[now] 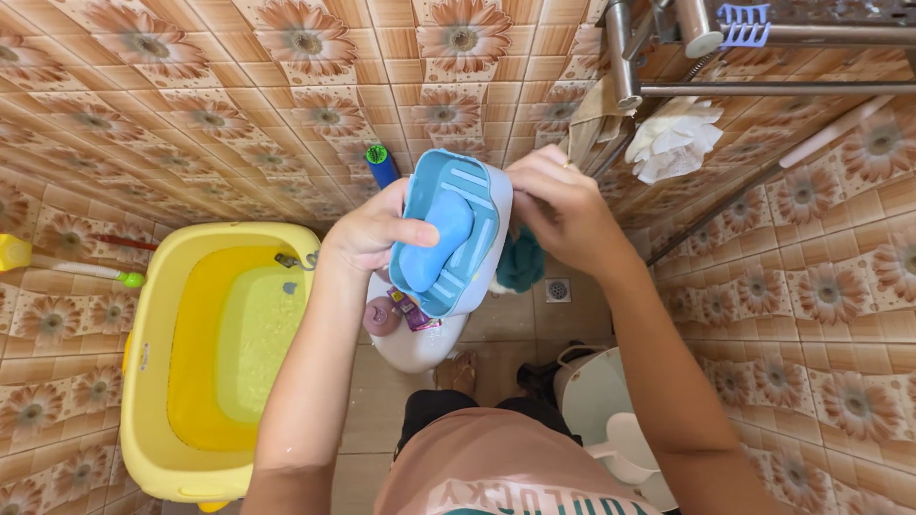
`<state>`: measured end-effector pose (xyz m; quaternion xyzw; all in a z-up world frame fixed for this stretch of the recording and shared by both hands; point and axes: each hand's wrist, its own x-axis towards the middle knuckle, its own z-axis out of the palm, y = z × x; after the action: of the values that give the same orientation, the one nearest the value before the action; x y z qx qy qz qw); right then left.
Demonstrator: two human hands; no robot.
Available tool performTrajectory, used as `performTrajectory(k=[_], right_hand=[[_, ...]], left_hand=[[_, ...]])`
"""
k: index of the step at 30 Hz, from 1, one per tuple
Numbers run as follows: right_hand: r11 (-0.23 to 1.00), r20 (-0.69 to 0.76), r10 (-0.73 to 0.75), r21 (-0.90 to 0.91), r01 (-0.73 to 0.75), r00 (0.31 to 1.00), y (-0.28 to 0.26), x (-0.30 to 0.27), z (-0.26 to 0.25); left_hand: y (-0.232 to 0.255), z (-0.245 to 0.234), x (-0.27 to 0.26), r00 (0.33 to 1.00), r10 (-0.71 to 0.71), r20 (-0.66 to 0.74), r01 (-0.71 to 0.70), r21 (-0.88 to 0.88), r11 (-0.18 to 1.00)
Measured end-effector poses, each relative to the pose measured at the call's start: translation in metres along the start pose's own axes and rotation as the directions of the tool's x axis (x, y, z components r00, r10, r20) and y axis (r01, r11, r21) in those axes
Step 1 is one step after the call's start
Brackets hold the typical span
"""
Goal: Cleaning a metal bathroom shelf and organizing toiletries.
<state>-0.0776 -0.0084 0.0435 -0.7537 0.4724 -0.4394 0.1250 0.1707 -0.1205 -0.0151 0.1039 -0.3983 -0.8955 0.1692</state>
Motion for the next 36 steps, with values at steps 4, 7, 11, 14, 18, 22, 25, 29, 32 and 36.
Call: performTrajectory(k=[4, 7, 11, 14, 18, 22, 25, 29, 32, 36], right_hand=[[0.999, 0.066, 0.021, 0.030, -0.023, 0.998, 0.000, 0.002, -0.010], [0.999, 0.064, 0.009, 0.037, -0.011, 0.998, 0.000, 0.004, -0.014], [0.999, -0.017, 0.034, 0.027, -0.034, 0.999, 0.013, -0.002, -0.009], [0.996, -0.029, 0.089, 0.012, -0.089, 0.996, 0.020, -0.007, -0.004], [0.904, -0.037, 0.355, 0.266, -0.333, 0.934, 0.030, -0.022, -0.009], [0.845, -0.085, 0.398, 0.422, -0.329, 0.914, 0.051, -0.033, -0.017], [0.822, -0.634, 0.569, 0.435, -0.367, 0.524, 0.147, -0.072, -0.027], [0.848, -0.786, 0.528, 0.512, -0.139, 0.321, 0.282, -0.095, -0.059], [0.735, -0.642, 0.663, 0.656, -0.173, 0.386, 0.333, -0.091, -0.076], [0.769, -0.589, 0.623, 0.581, -0.266, 0.515, 0.327, -0.083, -0.091]], left_hand=[[0.005, 0.004, -0.001, 0.999, -0.022, -0.028, 0.023, 0.055, 0.998], [0.010, 0.008, 0.000, 0.995, -0.064, -0.080, 0.074, 0.123, 0.990], [0.009, 0.010, 0.002, 0.996, -0.044, -0.079, 0.055, 0.137, 0.989], [0.011, 0.012, 0.011, 0.999, -0.026, -0.028, 0.029, 0.112, 0.993], [0.006, 0.020, 0.036, 0.994, -0.110, -0.014, 0.111, 0.174, 0.979], [0.003, 0.021, 0.049, 0.988, -0.152, -0.011, 0.152, 0.171, 0.974], [0.004, 0.020, 0.051, 0.988, -0.155, -0.017, 0.155, 0.221, 0.963], [0.004, 0.017, 0.047, 0.985, -0.170, -0.016, 0.168, 0.275, 0.947], [0.008, 0.014, 0.043, 0.984, -0.179, -0.024, 0.177, 0.303, 0.936], [0.013, 0.005, 0.034, 0.989, -0.146, -0.022, 0.146, 0.303, 0.942]])
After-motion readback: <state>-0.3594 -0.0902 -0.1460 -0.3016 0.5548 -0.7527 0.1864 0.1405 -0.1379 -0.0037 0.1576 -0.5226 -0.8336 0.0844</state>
